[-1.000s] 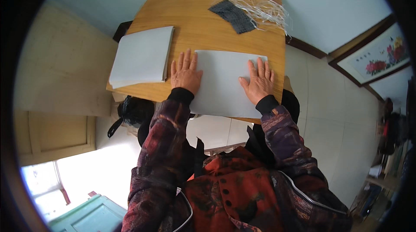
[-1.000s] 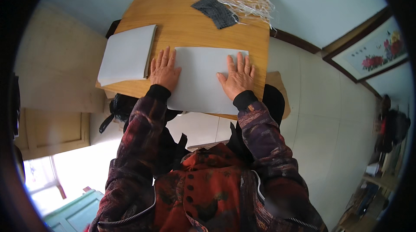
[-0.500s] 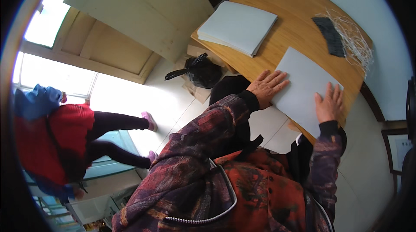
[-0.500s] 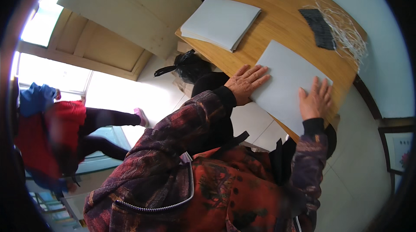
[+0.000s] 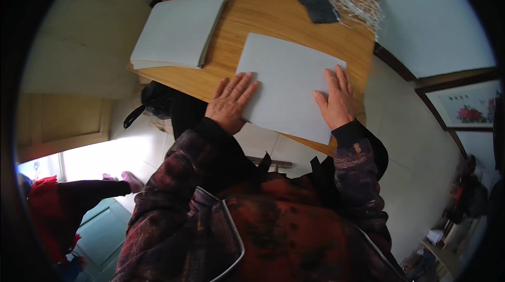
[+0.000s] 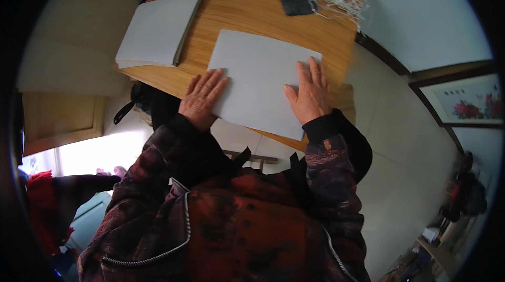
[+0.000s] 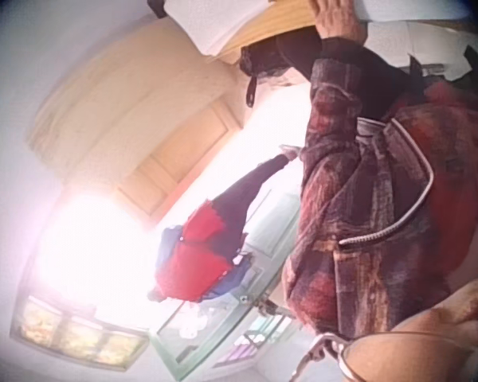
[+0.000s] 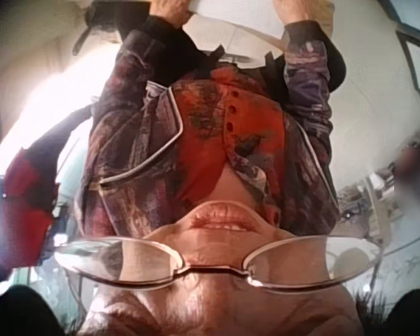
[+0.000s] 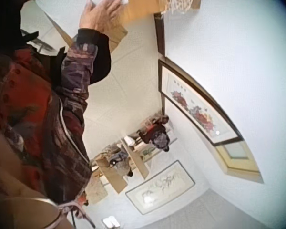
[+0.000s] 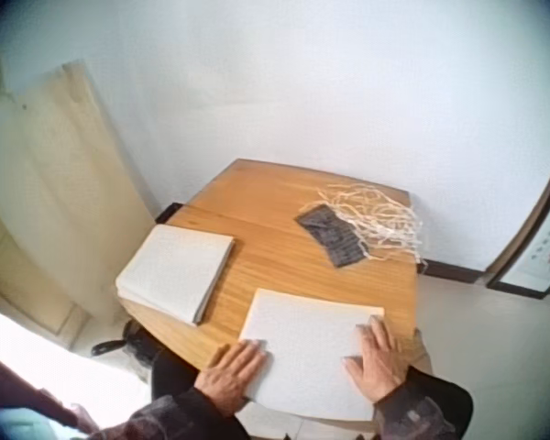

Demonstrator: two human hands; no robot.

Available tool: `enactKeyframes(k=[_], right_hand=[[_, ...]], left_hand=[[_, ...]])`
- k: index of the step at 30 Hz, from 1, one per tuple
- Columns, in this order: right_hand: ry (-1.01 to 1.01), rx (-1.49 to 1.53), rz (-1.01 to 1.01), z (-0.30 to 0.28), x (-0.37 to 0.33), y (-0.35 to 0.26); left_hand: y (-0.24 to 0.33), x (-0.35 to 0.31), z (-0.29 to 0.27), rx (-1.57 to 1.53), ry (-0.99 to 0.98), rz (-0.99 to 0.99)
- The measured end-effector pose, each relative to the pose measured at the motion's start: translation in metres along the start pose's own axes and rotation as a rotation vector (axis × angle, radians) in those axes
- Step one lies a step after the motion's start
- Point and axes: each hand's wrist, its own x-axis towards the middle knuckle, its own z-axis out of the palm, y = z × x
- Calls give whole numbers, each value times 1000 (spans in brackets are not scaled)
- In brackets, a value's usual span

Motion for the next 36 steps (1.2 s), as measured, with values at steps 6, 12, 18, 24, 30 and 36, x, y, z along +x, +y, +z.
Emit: enactKeyframes(k=[6,12,18,24,30,36], right_hand=[[-348,633,-110,-29,-103,-35],[-1331,236,-495,145,-153,-54],[-1581,523,-413,225,-217,-24],[-1664,700,-316,237,-207,-19],[-1630,716,-283,239,-199,-23],[-1532,629,-313,253,-199,-21]], left_hand=[[0,1,-1,-29,22,18],[-1,0,-3,-33,56,34],[-2,3,-1,-71,31,6],[-3,6,-1,-57,-15,-42],[0,8,-3,-16,7,-8],[-1,2,4,-40,60,3]])
